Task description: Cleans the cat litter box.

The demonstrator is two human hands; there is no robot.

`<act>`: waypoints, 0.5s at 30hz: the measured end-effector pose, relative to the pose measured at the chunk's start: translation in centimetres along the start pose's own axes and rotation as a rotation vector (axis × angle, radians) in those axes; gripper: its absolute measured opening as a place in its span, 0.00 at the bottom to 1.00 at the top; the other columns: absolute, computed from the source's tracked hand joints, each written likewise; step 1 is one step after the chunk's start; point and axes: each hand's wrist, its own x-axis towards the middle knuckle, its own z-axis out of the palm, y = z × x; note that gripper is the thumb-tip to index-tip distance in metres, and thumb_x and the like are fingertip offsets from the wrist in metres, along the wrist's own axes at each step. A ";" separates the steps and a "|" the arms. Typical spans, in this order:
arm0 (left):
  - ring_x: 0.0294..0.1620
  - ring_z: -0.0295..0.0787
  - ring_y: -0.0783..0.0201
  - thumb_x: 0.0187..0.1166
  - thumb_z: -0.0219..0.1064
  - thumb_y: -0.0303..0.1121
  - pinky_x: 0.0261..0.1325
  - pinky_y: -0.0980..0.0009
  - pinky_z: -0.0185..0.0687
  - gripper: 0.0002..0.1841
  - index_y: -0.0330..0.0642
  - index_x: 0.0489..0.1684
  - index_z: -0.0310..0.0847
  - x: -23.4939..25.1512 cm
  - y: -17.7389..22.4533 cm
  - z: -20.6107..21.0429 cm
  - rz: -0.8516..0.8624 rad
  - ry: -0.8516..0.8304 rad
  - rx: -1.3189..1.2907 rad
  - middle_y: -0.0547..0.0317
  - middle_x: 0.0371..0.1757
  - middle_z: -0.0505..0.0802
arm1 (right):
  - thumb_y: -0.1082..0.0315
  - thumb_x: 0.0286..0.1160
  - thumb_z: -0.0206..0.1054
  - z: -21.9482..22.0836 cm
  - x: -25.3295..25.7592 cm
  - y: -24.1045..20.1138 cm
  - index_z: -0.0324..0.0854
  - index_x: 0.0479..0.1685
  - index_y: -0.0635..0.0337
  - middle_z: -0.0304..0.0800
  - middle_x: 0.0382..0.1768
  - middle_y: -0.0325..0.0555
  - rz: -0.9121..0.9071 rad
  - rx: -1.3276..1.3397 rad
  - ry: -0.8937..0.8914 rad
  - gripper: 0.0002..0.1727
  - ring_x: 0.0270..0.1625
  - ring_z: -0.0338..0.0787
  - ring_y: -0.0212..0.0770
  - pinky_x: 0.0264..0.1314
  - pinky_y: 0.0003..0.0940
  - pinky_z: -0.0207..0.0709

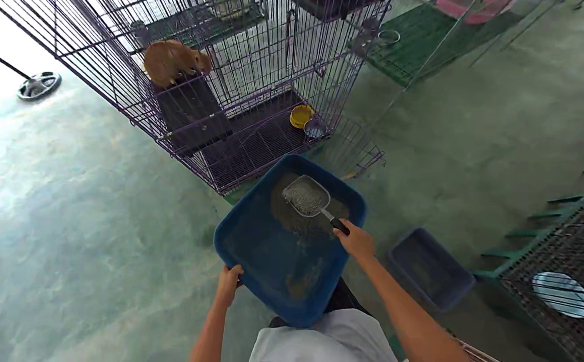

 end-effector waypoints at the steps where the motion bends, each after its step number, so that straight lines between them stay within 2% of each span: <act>1: 0.44 0.85 0.52 0.80 0.58 0.20 0.44 0.57 0.85 0.22 0.29 0.73 0.65 0.2 0.0 0.2 -0.013 0.011 0.006 0.37 0.51 0.83 | 0.49 0.90 0.61 0.2 -0.2 0.1 0.73 0.86 0.47 0.89 0.69 0.59 0.003 -0.005 -0.003 0.29 0.72 0.86 0.63 0.73 0.66 0.73; 6: 0.50 0.85 0.44 0.81 0.58 0.21 0.47 0.50 0.85 0.24 0.29 0.77 0.64 0.7 -0.2 1.8 -0.044 0.048 0.011 0.31 0.58 0.83 | 0.50 0.89 0.61 0.0 -0.4 0.9 0.73 0.86 0.48 0.88 0.70 0.59 0.004 -0.037 0.006 0.29 0.72 0.86 0.63 0.73 0.67 0.74; 13: 0.47 0.86 0.46 0.83 0.58 0.23 0.46 0.53 0.85 0.24 0.32 0.79 0.61 1.3 -0.9 1.4 -0.111 0.045 -0.005 0.32 0.56 0.83 | 0.51 0.89 0.62 0.9 0.4 1.9 0.73 0.86 0.46 0.89 0.69 0.59 0.032 -0.025 -0.014 0.28 0.72 0.86 0.63 0.73 0.67 0.73; 15: 0.44 0.86 0.48 0.83 0.57 0.23 0.42 0.54 0.86 0.24 0.33 0.78 0.61 1.4 -1.1 1.0 -0.138 0.036 -0.028 0.35 0.52 0.83 | 0.49 0.89 0.62 1.3 0.9 2.1 0.73 0.86 0.45 0.88 0.69 0.58 0.040 -0.040 -0.050 0.29 0.73 0.86 0.63 0.73 0.66 0.73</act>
